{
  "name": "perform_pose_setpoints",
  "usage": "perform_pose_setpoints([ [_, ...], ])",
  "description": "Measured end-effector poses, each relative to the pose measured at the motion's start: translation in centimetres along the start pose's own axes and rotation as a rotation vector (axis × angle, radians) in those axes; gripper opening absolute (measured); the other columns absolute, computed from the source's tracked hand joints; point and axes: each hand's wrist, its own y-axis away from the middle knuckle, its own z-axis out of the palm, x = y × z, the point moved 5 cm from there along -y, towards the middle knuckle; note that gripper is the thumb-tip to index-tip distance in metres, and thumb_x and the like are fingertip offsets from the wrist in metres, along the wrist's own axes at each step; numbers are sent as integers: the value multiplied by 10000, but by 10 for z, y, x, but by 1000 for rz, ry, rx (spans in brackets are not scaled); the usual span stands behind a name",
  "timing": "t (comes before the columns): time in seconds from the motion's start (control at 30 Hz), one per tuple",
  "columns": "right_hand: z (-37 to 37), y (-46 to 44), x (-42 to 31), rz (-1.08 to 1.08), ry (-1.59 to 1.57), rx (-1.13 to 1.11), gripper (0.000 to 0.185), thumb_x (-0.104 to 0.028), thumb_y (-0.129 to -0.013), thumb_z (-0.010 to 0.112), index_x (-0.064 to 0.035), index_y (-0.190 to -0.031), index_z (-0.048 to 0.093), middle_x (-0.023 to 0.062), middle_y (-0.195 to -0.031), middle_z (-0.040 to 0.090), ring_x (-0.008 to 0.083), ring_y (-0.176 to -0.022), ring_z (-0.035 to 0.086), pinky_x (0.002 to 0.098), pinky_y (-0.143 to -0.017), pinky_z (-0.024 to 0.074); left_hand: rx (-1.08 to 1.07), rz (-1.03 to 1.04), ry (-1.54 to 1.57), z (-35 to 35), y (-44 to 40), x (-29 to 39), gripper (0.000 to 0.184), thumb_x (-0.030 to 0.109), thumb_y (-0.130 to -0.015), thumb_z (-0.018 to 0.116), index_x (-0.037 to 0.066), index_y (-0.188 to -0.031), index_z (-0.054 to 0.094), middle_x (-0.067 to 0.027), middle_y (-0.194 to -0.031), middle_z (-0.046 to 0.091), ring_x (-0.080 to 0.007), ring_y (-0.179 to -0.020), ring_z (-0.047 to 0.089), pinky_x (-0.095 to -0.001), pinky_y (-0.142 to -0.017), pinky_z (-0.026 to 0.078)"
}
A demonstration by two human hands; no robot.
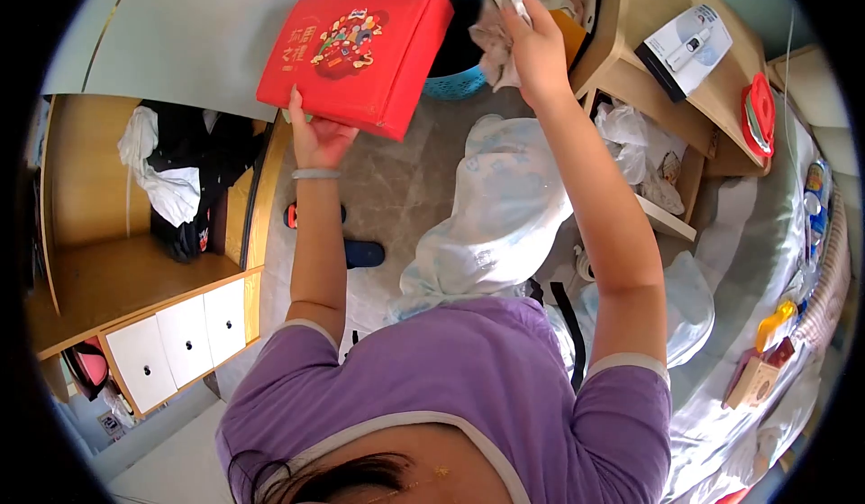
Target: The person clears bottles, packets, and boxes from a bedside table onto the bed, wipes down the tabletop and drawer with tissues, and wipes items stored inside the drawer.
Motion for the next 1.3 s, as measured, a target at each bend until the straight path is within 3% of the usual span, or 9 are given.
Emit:
perform_pose_setpoints([
  [0.1, 2, -7, -4, 122, -221, -1, 332, -144, -871, 492, 4, -1167, 465, 43, -925, 567, 115, -796, 545, 246, -648, 454, 9, -101, 105, 6, -3, -14, 618, 449, -756, 604, 79, -1211, 410, -79, -1221, 465, -258, -1123, 450, -466, -933, 380],
  [0.23, 0, -8, -29, -139, -9, 92, 341, -129, -892, 455, -22, -1215, 440, 72, -1090, 551, 139, -973, 529, 265, -810, 426, -42, -218, 164, 24, 3, -35, 622, 434, -742, 625, 59, -1197, 427, -86, -1220, 474, -263, -1122, 457, -465, -941, 376],
  [0.33, 24, 4, -60, -629, 617, -142, 484, -22, -769, 474, -47, -1249, 413, 208, -1261, 398, 398, -1185, 334, 429, -1012, 250, -121, -300, 145, 45, 8, -54, 625, 408, -727, 646, 64, -1202, 432, -87, -1234, 468, -255, -1126, 457, -456, -946, 375],
  [0.43, 37, 25, -70, -908, 843, -32, 414, 18, -793, 457, -94, -1188, 510, 118, -1230, 471, 265, -1160, 431, 407, -1017, 243, -211, -306, 124, 58, 5, -69, 630, 384, -720, 655, 76, -1219, 426, -78, -1239, 469, -243, -1123, 461, -439, -955, 370],
  [0.53, 52, 54, -72, -914, 774, -217, 558, 77, -675, 454, -137, -1186, 519, 139, -1220, 468, 306, -1194, 379, 451, -1011, 215, -177, -423, 400, 65, 2, -83, 614, 377, -726, 645, 88, -1222, 429, -64, -1224, 484, -233, -1120, 466, -428, -952, 375],
  [0.8, 54, 106, -64, -577, 344, -666, 467, 63, -729, 447, -57, -1175, 516, 121, -1251, 463, 277, -1175, 419, 414, -986, 282, -669, -313, 289, 52, -24, -83, 578, 504, -846, 316, 71, -1207, 442, -136, -1194, 493, -293, -1086, 487, -419, -927, 400],
  [0.83, 51, 108, -64, -513, 254, -713, 439, 53, -752, 446, -36, -1177, 507, 121, -1255, 461, 263, -1167, 430, 390, -975, 307, -475, -77, -63, 45, -31, -78, 578, 498, -844, 326, 63, -1205, 445, -135, -1191, 497, -297, -1086, 486, -426, -928, 398],
  [1.0, 7, 96, -81, -2, -352, -285, 330, -71, -887, 411, 1, -1208, 438, 107, -1099, 540, 176, -996, 537, 305, -867, 424, -238, -243, 309, 56, -23, -68, 415, 217, -733, 608, 8, -1080, 515, -155, -1121, 533, -291, -1048, 494, -449, -931, 386],
  [1.3, -65, 82, -75, 162, -238, -1, 613, -400, -843, 528, -31, -1294, 338, 111, -1169, 498, 187, -1065, 484, 306, -891, 373, -309, -179, 154, 117, 25, -99, 596, 430, -732, 641, 101, -1192, 453, -38, -1206, 498, -204, -1111, 462, -404, -925, 381],
])
